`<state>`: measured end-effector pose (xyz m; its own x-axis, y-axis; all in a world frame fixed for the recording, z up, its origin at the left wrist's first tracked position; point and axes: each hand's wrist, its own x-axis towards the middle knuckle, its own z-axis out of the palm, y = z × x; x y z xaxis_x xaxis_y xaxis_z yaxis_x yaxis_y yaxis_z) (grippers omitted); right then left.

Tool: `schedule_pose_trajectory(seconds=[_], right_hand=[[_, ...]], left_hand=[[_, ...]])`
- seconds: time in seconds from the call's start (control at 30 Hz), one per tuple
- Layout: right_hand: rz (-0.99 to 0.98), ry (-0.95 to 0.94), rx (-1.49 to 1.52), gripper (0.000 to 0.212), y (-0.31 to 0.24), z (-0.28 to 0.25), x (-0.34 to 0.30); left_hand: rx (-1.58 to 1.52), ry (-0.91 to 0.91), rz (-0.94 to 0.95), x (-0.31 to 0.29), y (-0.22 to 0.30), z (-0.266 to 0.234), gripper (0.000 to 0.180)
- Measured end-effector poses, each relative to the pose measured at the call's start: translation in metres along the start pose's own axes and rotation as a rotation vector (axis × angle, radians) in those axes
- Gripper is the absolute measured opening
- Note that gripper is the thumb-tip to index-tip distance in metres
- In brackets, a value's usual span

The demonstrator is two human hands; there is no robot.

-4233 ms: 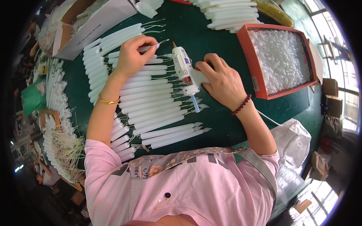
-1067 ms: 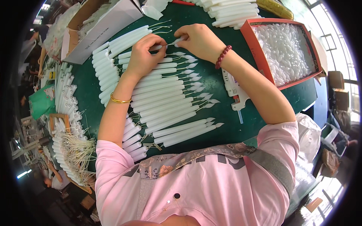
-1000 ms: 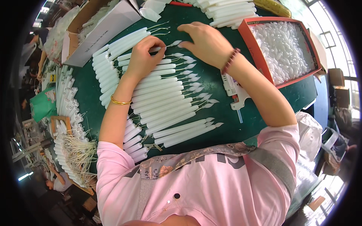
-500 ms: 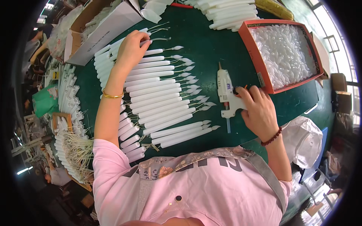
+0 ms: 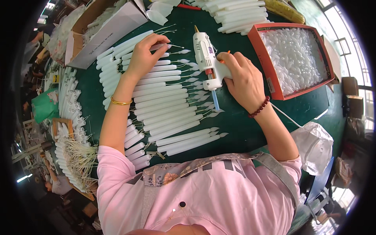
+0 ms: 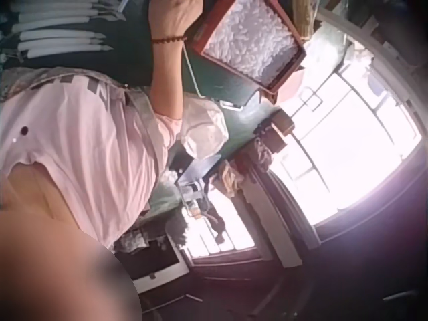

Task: Assembling white plastic tubes by applying glue and attaching small components at a factory workstation.

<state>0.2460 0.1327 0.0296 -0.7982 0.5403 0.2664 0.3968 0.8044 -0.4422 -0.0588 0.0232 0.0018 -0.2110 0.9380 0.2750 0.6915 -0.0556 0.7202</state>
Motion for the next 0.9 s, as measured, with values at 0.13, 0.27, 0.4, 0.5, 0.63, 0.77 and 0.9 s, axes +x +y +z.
schedule_pose_trajectory(seconds=[0.13,0.27,0.4,0.5,0.63,0.77,0.9], right_hand=[[0.023,-0.003,0.017,0.052,0.007,0.015,-0.003],[0.033,0.009,0.093,0.053,0.011,0.022,-0.002],[0.007,-0.007,0.063,0.051,0.012,0.023,-0.003],[-0.098,0.010,0.051,0.052,0.012,0.023,-0.004],[-0.162,-0.033,-0.037,0.055,0.010,0.026,-0.006],[-0.124,-0.048,-0.005,0.053,0.008,0.025,-0.007],[-0.089,0.013,0.022,0.050,0.001,0.025,-0.007]], left_hand=[[-0.048,-0.028,0.003,0.002,-0.002,0.004,0.011],[-0.101,-0.063,0.037,0.003,0.000,0.008,0.010],[-0.114,-0.025,0.065,0.005,0.006,0.012,0.008],[-0.090,0.016,0.082,0.003,0.003,0.015,0.007],[-0.066,0.076,0.045,0.002,0.004,0.022,0.006],[-0.024,0.146,0.020,0.000,0.007,0.026,0.007],[0.037,0.161,-0.032,-0.003,0.003,0.029,0.008]])
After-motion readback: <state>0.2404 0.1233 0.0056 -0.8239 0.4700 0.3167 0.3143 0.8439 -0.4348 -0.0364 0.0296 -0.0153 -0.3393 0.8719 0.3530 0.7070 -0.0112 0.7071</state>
